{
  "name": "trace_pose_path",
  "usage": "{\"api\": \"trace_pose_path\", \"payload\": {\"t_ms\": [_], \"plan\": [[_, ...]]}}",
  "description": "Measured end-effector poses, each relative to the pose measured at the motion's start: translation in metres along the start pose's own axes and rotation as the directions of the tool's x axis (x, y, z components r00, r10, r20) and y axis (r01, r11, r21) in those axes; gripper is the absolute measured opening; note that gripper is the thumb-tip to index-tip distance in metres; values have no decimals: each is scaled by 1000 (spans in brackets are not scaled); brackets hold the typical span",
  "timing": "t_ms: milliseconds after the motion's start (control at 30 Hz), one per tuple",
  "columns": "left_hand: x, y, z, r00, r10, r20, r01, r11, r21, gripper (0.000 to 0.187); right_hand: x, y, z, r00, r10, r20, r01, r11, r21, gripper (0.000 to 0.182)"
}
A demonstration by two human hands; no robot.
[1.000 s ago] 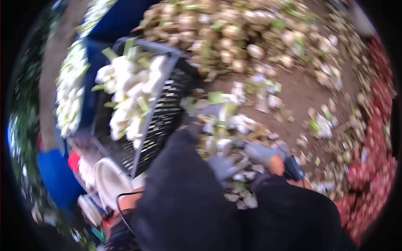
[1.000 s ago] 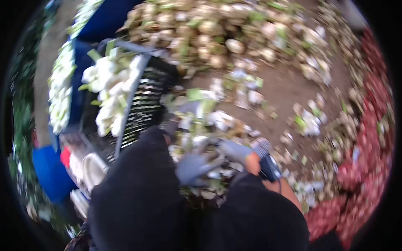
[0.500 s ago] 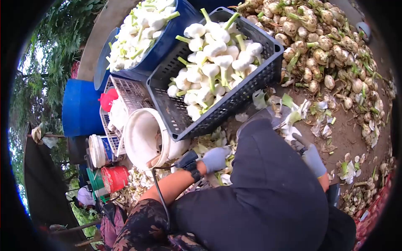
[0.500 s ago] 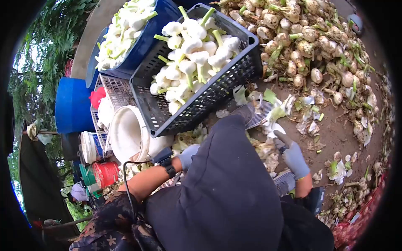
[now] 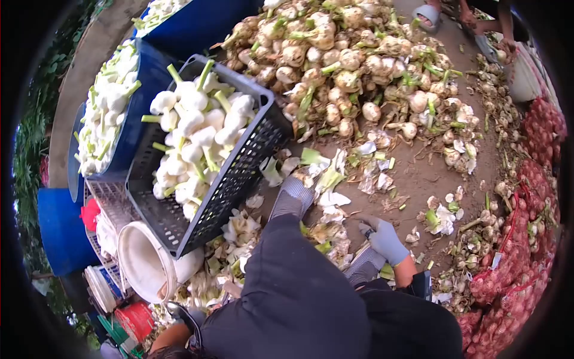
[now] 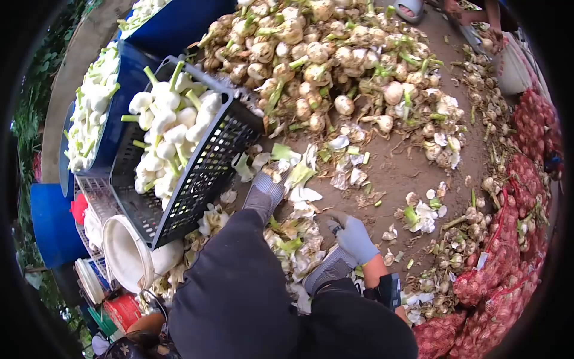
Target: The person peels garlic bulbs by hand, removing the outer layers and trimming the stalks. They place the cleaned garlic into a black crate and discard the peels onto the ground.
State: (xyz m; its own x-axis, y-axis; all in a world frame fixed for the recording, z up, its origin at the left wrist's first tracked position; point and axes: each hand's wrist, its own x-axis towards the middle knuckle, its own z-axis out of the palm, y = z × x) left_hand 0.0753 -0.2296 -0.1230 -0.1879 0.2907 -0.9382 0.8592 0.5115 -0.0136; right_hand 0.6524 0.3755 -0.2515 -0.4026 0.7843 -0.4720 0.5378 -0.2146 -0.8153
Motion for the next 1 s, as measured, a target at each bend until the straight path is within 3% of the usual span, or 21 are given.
{"api": "trace_pose_path", "payload": {"t_ms": [100,167,267,300,333,367,400,433,500,533,567,633,667,700,733,767,833,900,933,1000], "plan": [[-8,-23,-36,994,111,10,-110,991,-79,42,39,-50,-29,995,27,-96,-29,999,-18,29],[-10,-32,-58,986,164,24,-159,978,-138,42,77,-89,-45,985,-88,-151,48,967,-251,30],[4,-18,-93,972,232,33,-219,948,-230,44,160,-105,-25,859,-487,-158,382,815,-436,25],[13,46,-135,966,257,35,-239,935,-260,45,186,-104,-14,772,-623,-129,479,703,-526,22],[27,144,-195,959,282,31,-262,921,-290,46,204,-98,-5,764,-630,-141,480,700,-530,22],[44,267,-265,951,307,27,-283,904,-321,46,220,-94,4,798,-592,-110,310,562,-767,18],[31,311,-306,952,306,18,-284,900,-330,42,230,-94,8,835,-542,-98,122,355,-927,15],[28,362,-351,951,308,10,-286,895,-343,38,233,-95,6,830,-549,-99,120,349,-929,15],[40,420,-388,881,438,-178,-464,727,-507,32,226,-85,-7,846,-475,-242,-59,369,-928,9],[56,444,-400,821,485,-300,-570,678,-464,31,217,-81,-22,905,-365,-219,-38,443,-896,12],[78,467,-411,740,532,-412,-672,622,-403,30,208,-81,-32,906,-356,-227,-55,434,-899,12],[131,520,-426,760,482,-436,-646,483,-591,35,182,-73,-50,915,-118,-386,-84,879,-469,19],[151,553,-431,629,542,-556,-777,454,-436,40,180,-44,-46,807,-372,-459,216,909,-357,24],[168,585,-431,489,594,-639,-866,421,-272,47,164,-51,-51,817,-352,-457,188,911,-366,24],[188,613,-429,335,641,-691,-928,352,-124,53,139,-75,-54,940,-23,-342,105,969,223,25],[208,636,-428,164,672,-723,-961,275,38,59,123,-92,-57,980,189,-63,-87,691,718,28],[229,664,-430,163,840,-518,-986,132,-97,64,113,-96,-65,969,235,-70,-119,698,706,29],[233,677,-424,186,841,-508,-982,176,-67,64,97,-93,-66,948,313,-59,-188,698,691,34],[232,680,-420,196,824,-531,-980,179,-85,64,96,-95,-67,960,258,-107,-122,733,669,35],[230,682,-414,222,809,-545,-975,194,-109,63,97,-105,-65,947,290,-141,-131,745,654,35]]}}
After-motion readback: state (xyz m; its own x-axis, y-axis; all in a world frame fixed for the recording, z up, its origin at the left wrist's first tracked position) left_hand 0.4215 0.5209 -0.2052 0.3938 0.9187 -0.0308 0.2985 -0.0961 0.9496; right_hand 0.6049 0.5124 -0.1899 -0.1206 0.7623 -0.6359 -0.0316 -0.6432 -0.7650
